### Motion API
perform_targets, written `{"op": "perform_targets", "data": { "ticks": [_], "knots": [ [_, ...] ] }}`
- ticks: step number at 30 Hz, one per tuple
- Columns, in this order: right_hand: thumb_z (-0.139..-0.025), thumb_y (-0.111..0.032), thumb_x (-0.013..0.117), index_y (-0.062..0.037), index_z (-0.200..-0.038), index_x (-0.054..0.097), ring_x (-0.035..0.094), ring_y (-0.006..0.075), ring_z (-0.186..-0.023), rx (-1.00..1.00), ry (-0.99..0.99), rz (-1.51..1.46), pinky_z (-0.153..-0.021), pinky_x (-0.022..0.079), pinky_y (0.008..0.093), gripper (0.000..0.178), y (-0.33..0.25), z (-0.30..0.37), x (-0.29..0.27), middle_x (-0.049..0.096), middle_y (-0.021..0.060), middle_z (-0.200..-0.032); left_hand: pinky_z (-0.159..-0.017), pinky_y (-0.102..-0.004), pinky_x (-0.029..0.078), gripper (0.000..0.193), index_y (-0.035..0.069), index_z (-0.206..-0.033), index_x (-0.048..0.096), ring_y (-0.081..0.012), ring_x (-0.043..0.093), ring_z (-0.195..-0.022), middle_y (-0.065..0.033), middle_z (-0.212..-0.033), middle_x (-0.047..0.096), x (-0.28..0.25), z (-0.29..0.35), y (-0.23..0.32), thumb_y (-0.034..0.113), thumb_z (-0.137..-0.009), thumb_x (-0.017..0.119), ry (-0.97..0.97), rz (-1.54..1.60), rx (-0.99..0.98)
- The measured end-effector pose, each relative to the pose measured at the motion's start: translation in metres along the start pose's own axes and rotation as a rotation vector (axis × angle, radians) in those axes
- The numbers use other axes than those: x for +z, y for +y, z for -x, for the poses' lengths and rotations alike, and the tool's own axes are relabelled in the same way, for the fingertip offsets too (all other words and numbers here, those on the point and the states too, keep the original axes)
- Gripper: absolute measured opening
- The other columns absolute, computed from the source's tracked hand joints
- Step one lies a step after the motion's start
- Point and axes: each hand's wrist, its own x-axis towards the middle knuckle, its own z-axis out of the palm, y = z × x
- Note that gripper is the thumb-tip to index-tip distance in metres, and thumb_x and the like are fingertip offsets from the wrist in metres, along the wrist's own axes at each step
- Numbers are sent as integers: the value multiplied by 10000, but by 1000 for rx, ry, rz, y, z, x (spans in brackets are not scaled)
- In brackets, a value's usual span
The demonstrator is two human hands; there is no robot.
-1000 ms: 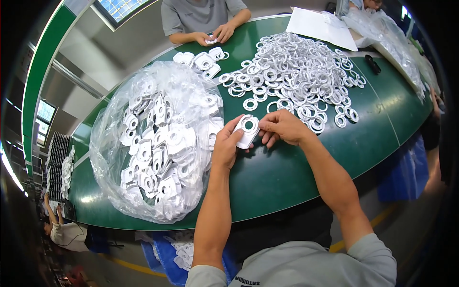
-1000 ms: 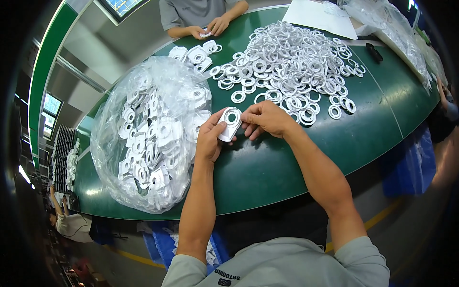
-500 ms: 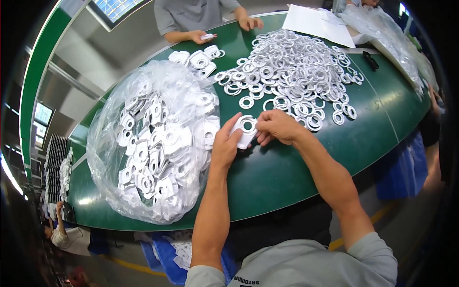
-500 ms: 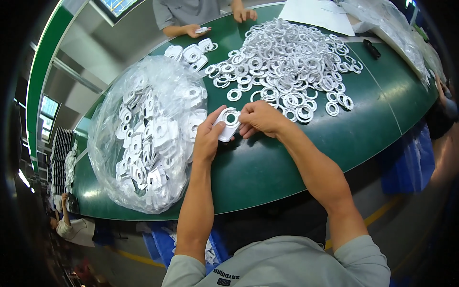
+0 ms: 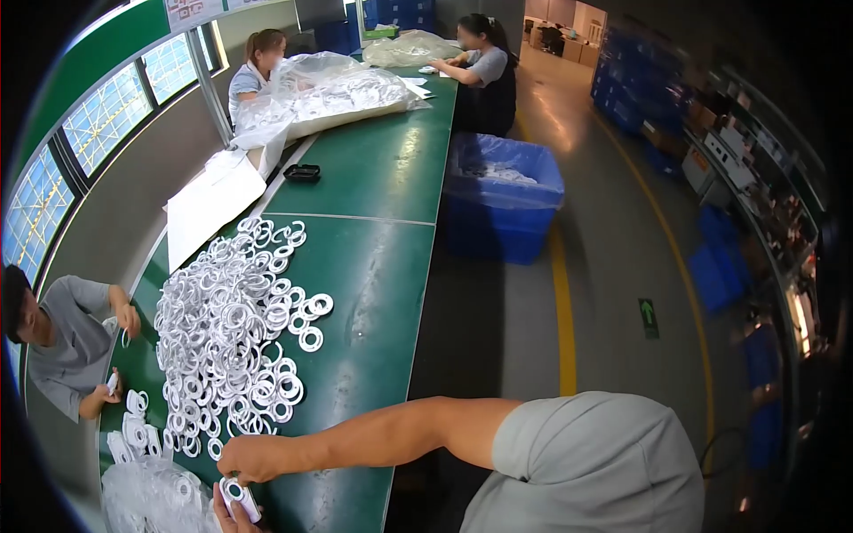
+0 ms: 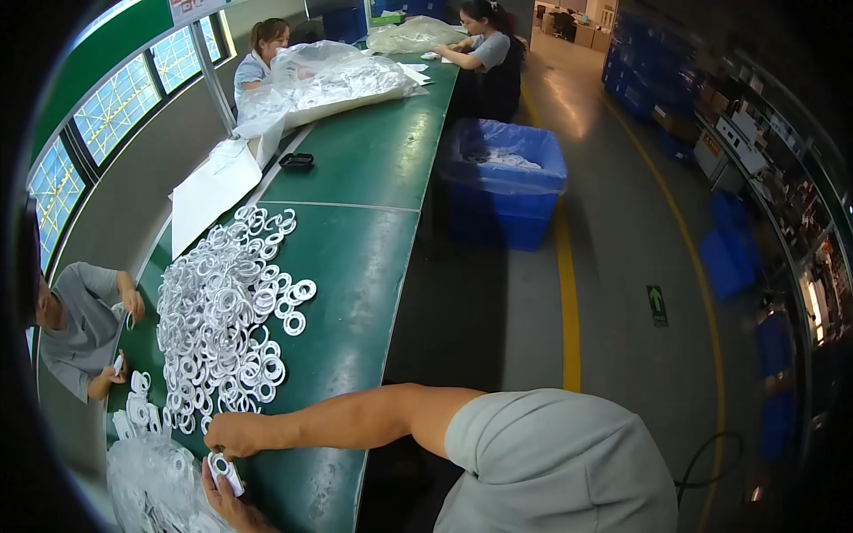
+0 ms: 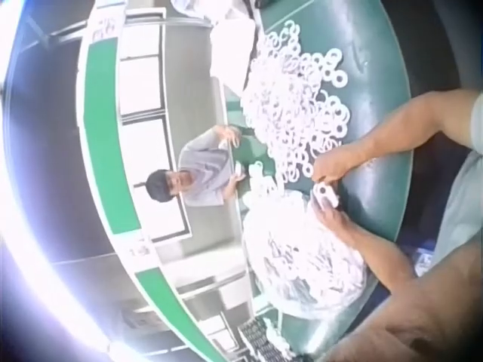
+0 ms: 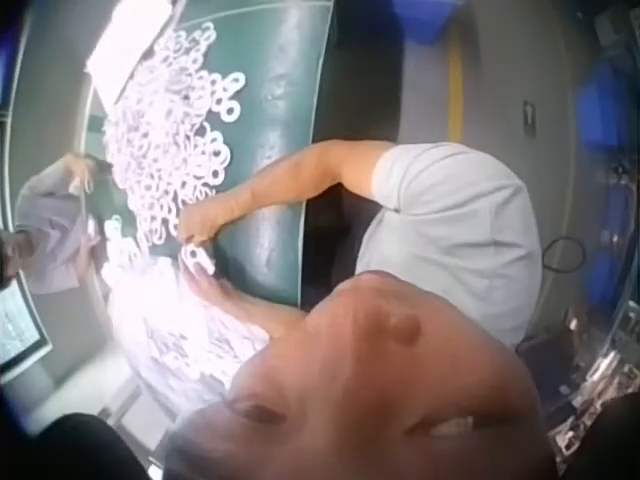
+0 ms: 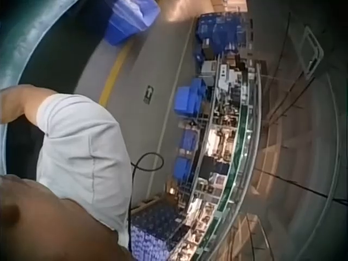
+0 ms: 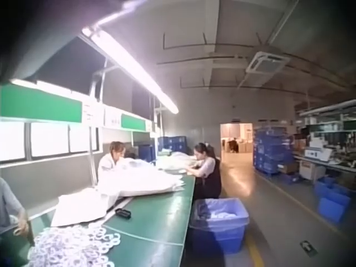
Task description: Assembling small circular components using a handheld tool on a factory production table.
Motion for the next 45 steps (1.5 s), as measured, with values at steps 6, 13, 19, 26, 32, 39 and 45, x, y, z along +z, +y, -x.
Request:
{"op": "perform_targets", "data": {
  "ticks": [6, 13, 19, 26, 32, 39, 45],
  "knots": [
    [-773, -189, 656, -27, -905, 618, 620, 376, -906, 141, -147, 102, -786, 487, 445, 212, -32, -8, 10, 653, 184, -911, -886, -367, 467, 436, -38, -1277, 527, -264, 584, -1028, -169, -1174, 589, -30, -14, -39, 225, -929, 522, -14, -79, 68],
    [-790, -232, 633, -41, -902, 648, 639, 371, -852, -12, -115, 153, -742, 491, 444, 222, -3, -2, -23, 654, 196, -859, -636, -259, 539, 436, -13, -1265, 563, -161, 625, -830, -124, -1100, 623, -13, -25, -49, 179, -874, 561, -35, 321, -106],
    [-729, -37, 737, -33, -925, 624, 645, 262, -771, 77, -216, 23, -699, 502, 341, 226, -34, -5, -18, 651, 113, -837, -545, -201, 498, 383, -34, -1243, 565, -88, 606, -673, -86, -973, 664, -28, -15, -45, 85, -878, 559, 19, 360, -234],
    [-703, -30, 765, -34, -878, 611, 614, 184, -747, 179, -336, -43, -682, 486, 297, 233, -38, -6, -26, 609, 62, -801, -526, -198, 480, 353, -36, -1218, 584, -79, 598, -662, -75, -901, 669, -32, -12, -45, 67, -884, 543, -78, 333, -261],
    [-725, 15, 758, 3, -866, 610, 647, 131, -696, 514, -498, -290, -635, 530, 254, 205, -35, -9, -32, 639, 59, -850, -546, -204, 482, 348, -26, -1216, 590, -81, 603, -689, -69, -909, 667, -36, -11, -41, 64, -882, 546, -197, 345, -254],
    [-830, 32, 657, 76, -1025, 536, 689, 213, -782, 806, -263, -780, -686, 612, 315, 234, -43, -8, -22, 635, 153, -889, -629, -207, 495, 411, -8, -1271, 553, -105, 610, -771, -94, -1039, 636, -38, -14, -52, 25, -861, 567, -70, 156, 78],
    [-830, 19, 651, 57, -1006, 531, 694, 209, -787, 738, -235, -703, -687, 604, 306, 216, -27, -2, -18, 652, 149, -872, -641, -220, 524, 536, -1, -1291, 515, -126, 636, -798, -112, -1041, 630, -21, -13, -38, -53, -778, 658, -77, 108, -13]
  ]
}}
